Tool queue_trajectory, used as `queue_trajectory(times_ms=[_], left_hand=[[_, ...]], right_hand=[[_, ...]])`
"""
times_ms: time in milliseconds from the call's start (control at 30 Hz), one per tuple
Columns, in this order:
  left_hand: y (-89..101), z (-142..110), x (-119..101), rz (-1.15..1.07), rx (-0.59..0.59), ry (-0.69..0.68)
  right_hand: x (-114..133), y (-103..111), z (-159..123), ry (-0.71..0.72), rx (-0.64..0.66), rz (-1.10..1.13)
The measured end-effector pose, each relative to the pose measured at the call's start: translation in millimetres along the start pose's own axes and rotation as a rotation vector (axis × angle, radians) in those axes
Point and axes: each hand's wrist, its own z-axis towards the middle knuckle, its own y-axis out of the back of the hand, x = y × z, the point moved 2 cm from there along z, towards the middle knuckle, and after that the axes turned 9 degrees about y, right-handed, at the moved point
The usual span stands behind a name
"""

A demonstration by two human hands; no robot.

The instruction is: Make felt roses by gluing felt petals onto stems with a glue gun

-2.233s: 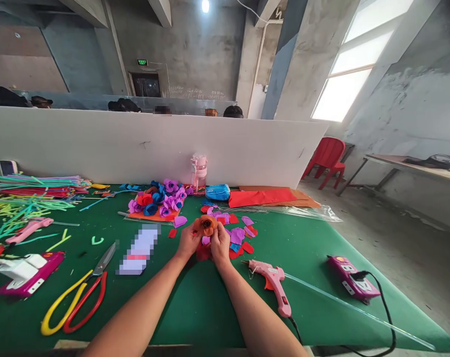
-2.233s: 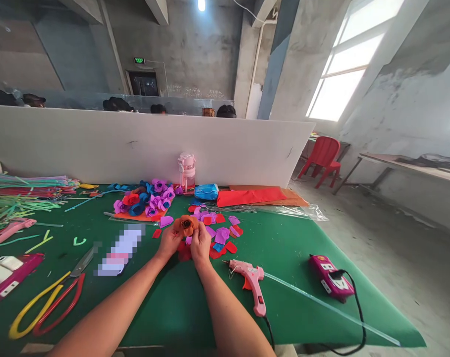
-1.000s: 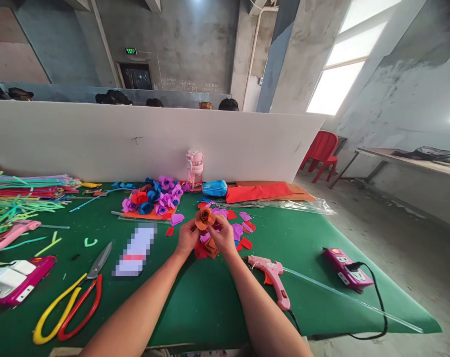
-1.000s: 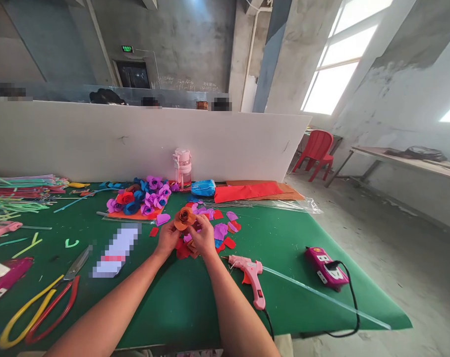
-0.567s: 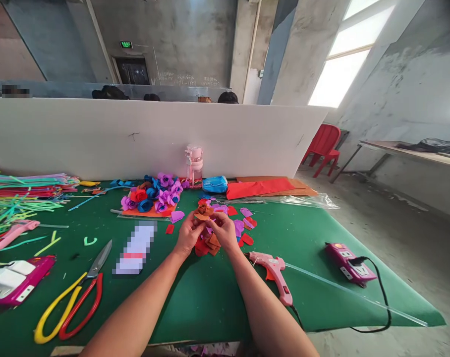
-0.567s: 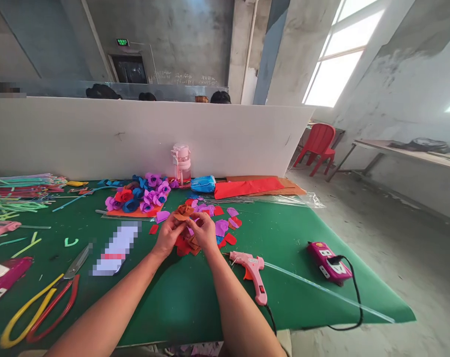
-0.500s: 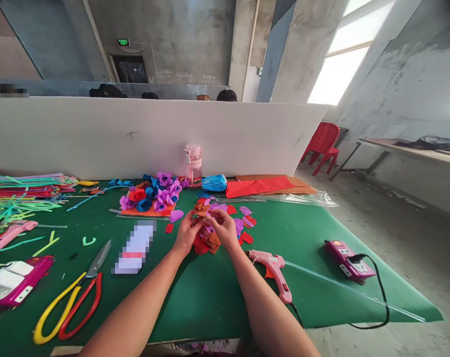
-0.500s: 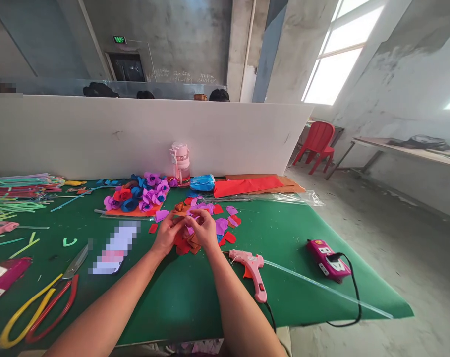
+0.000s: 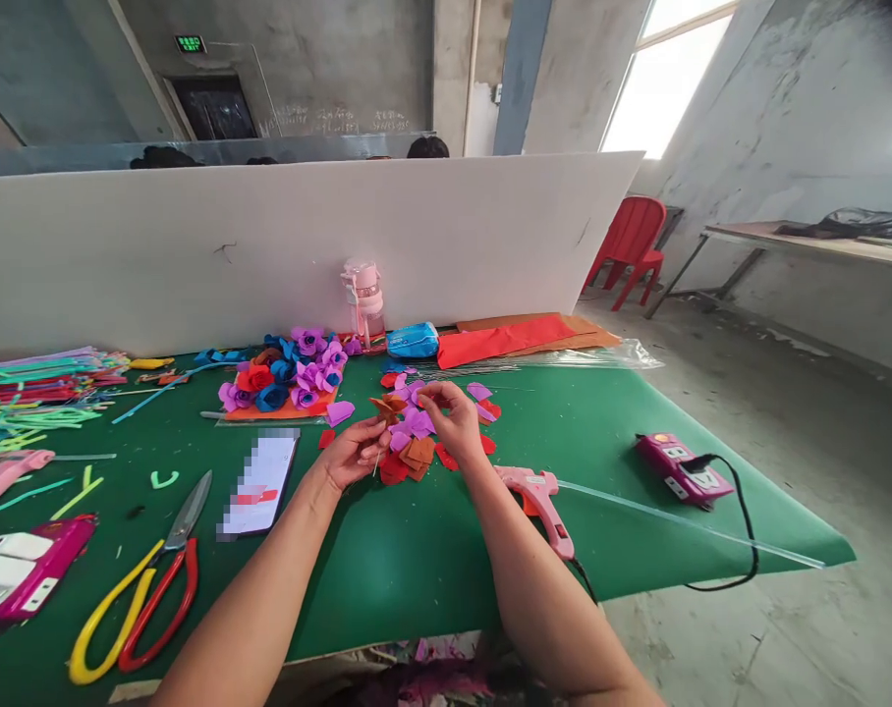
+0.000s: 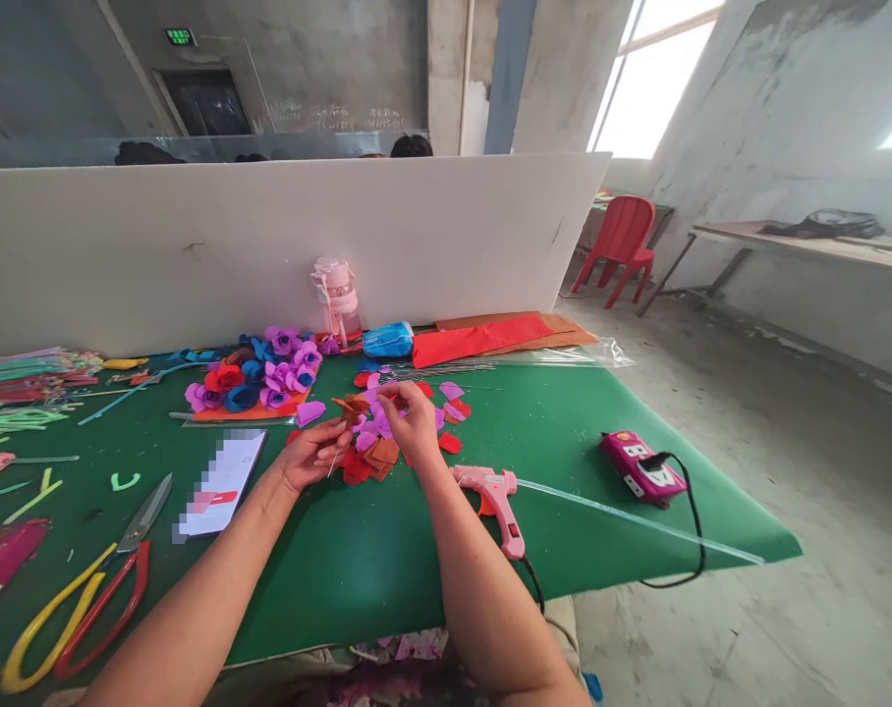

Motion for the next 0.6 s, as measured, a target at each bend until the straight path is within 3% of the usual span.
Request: queue_trajectory(times_ms=[233, 600], left_hand=[[-0.3, 1.7, 2.6, 0.065, -0.003, 0.005], [-0.9, 1.9, 4.0, 0.177, -0.055, 0.016]], right_hand=[[6.7, -3.4, -1.2, 0.15, 0.14, -0.141], [-3.8, -6.6, -1.8, 0.159, 0.209, -0.156]])
